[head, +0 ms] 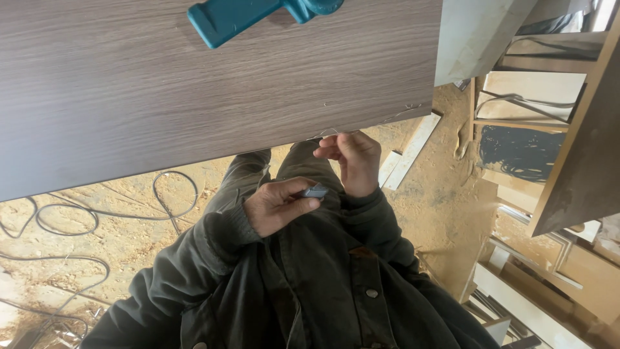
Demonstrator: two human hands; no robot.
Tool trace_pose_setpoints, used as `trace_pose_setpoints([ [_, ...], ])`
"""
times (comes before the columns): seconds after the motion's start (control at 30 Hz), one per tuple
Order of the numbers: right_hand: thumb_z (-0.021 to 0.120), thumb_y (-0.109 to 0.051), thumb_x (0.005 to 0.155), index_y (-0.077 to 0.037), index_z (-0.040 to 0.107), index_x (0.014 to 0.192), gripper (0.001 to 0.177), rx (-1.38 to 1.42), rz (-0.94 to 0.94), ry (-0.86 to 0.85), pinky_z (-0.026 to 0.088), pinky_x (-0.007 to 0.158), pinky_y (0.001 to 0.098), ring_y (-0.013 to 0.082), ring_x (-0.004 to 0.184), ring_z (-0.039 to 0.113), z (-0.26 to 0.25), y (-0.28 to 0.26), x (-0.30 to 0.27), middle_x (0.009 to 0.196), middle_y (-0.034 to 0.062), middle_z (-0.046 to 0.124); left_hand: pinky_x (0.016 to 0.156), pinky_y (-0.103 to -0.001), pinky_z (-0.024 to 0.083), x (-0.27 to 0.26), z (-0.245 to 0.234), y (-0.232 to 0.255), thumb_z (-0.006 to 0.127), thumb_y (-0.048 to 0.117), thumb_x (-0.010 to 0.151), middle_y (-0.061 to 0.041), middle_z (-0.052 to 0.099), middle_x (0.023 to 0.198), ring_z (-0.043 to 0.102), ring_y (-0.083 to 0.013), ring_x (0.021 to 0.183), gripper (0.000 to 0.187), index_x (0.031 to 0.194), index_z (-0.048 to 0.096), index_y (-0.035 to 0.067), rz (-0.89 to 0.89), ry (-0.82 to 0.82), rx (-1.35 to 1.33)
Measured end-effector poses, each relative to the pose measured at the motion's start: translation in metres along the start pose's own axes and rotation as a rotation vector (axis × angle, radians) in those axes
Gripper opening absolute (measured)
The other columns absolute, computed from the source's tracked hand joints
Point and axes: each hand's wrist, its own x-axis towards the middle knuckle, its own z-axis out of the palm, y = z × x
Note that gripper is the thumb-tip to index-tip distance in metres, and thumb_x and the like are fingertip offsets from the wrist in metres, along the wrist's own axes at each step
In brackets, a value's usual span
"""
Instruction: The person secures a large wooden board to a workbench using a blue clamp. They then use a utility knife to carefully trim the edge of the board, removing excess material along the length of the piece.
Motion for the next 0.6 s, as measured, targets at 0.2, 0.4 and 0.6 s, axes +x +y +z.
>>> trace_pose_setpoints([
  [0.2, 0.037, -0.056, 0.106, 0.002, 0.066, 0.115, 0.065, 0.232, 0.087, 0.068, 0.064, 0.074, 0.0425, 0.0285, 0.078, 0.075, -0.002, -0.011, -0.007, 0.094, 0.0172, 0.076, 0.082, -0.025, 0.055, -0.009, -0.003, -0.008, 0.065, 0.019, 0.102, -0.002, 0.071, 0.1, 0.063, -0.0064, 0.089, 0.027, 0.122, 0.068, 0.001, 0.042, -0.031, 0.01],
  [0.4, 0.037, -0.06, 0.105, 0.006, 0.061, 0.12, 0.072, 0.005, 0.284, -0.028, 0.062, 0.089, 0.042, 0.0247, 0.096, 0.075, 0.025, 0.011, -0.058, 0.106, 0.0144, 0.075, 0.093, -0.029, 0.058, -0.006, -0.007, -0.02, 0.065, 0.017, 0.099, -0.004, 0.074, 0.113, 0.069, -0.011, 0.104, 0.028, 0.123, 0.067, 0.002, 0.122, 0.085, -0.177],
  [0.6, 0.063, -0.025, 0.101, 0.005, 0.043, 0.14, 0.054, -0.44, -0.044, -0.276, 0.053, 0.097, 0.0363, 0.0207, 0.113, 0.064, 0.044, 0.002, -0.079, 0.119, 0.0135, 0.066, 0.099, -0.038, 0.053, 0.013, 0.001, -0.012, 0.065, 0.017, 0.104, -0.011, 0.062, 0.134, 0.061, -0.0199, 0.122, 0.019, 0.116, 0.072, 0.003, 0.279, 0.176, -0.055],
])
